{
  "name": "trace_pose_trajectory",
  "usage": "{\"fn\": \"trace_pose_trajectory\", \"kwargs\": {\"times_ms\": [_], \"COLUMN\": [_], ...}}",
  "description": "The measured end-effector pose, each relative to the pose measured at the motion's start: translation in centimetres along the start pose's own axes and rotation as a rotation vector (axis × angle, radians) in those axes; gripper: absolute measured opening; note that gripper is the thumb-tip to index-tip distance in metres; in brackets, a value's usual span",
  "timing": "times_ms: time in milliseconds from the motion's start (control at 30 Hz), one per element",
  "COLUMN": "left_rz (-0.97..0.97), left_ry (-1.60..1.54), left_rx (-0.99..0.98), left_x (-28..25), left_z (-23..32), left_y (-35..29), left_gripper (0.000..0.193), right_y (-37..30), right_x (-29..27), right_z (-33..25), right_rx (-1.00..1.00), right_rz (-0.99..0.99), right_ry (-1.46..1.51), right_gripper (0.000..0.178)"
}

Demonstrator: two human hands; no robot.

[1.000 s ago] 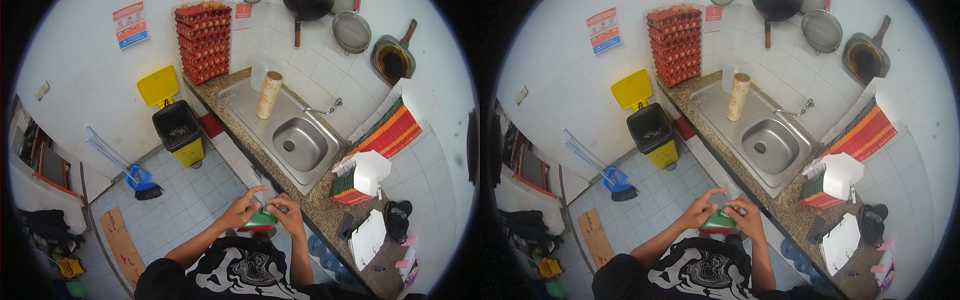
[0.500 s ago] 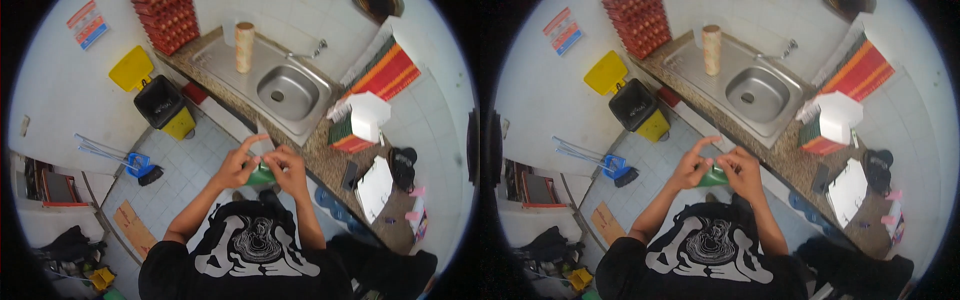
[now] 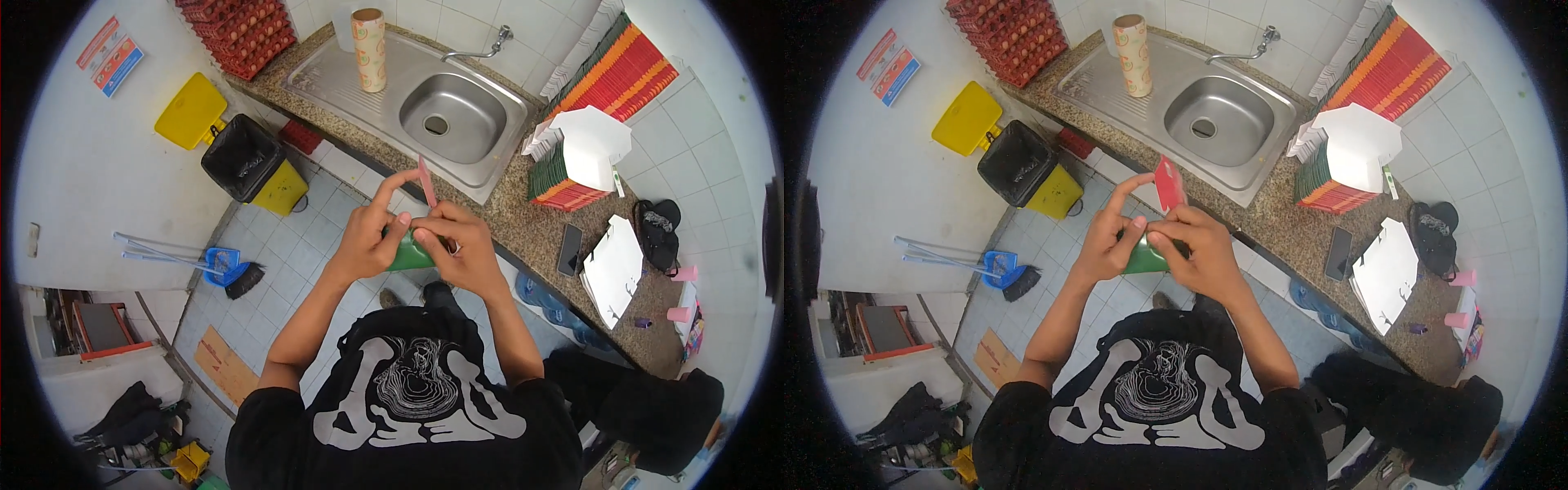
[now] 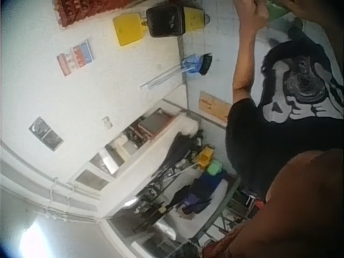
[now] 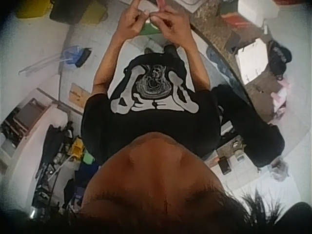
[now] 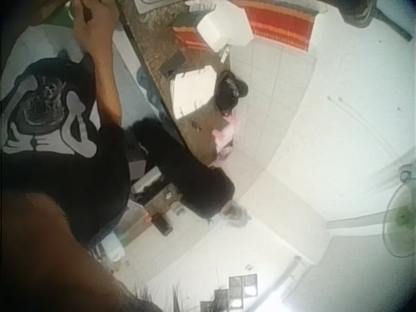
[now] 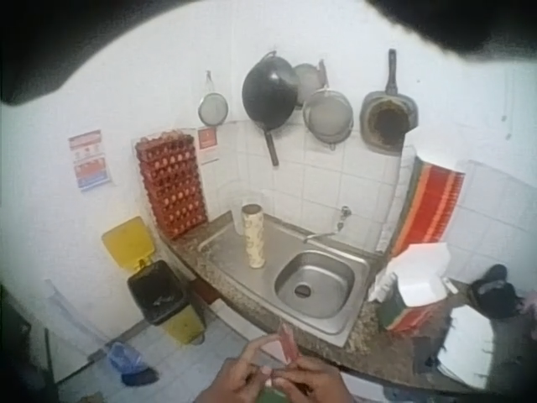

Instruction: Assemble cardboard food containers for packaging.

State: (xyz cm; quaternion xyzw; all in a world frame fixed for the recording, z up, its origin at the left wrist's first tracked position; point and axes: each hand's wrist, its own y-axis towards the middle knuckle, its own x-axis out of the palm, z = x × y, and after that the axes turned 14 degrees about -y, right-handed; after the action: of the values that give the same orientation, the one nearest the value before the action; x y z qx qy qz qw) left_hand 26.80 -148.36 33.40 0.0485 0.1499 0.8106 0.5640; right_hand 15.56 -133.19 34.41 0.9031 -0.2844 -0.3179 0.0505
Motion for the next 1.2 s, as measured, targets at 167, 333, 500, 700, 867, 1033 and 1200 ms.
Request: {"fn": "trace_pose_trajectory", "kwargs": {"times_ms": [167, 333, 500, 700, 867, 1033, 1200], "left_rz": [0.035, -0.073, -0.028, -0.039, -0.233, -0.550, -0.195], "left_ry": [0.164, -0.403, -1.079, -0.642, -0.254, 0.026, -0.700], "left_rx": [-0.307, -0.617, -0.537, -0.661, -0.553, -0.475, -1.201], "left_x": [0.1, -8.0, -5.2, -3.5, -1.1, 1.5, 5.0], "left_z": [-1.2, -6.2, -5.4, -5.4, -4.5, -3.9, -5.9], "left_y": [-0.2, -4.2, -6.2, -6.2, -5.2, -4.9, -7.6], "left_gripper": [0.050, 0.067, 0.081, 0.047, 0.017, 0.024, 0.029], "right_y": [-1.1, -3.2, -6.3, -8.9, -6.1, -5.2, -4.9], "right_x": [1.4, -0.9, 1.1, 2.5, 0.4, 0.4, -0.1], "right_z": [0.7, 4.0, 8.0, 10.3, 7.9, 7.3, 7.5], "right_rx": [-0.223, -0.054, 0.208, 0.483, 0.175, 0.086, 0.020], "right_rz": [-0.079, -0.008, 0.130, 0.263, 0.399, 0.062, 0.027], "right_ry": [-0.702, -0.497, -0.142, 0.149, -0.540, 0.145, 0.288], "right_gripper": [0.061, 0.058, 0.045, 0.055, 0.043, 0.030, 0.017]}}
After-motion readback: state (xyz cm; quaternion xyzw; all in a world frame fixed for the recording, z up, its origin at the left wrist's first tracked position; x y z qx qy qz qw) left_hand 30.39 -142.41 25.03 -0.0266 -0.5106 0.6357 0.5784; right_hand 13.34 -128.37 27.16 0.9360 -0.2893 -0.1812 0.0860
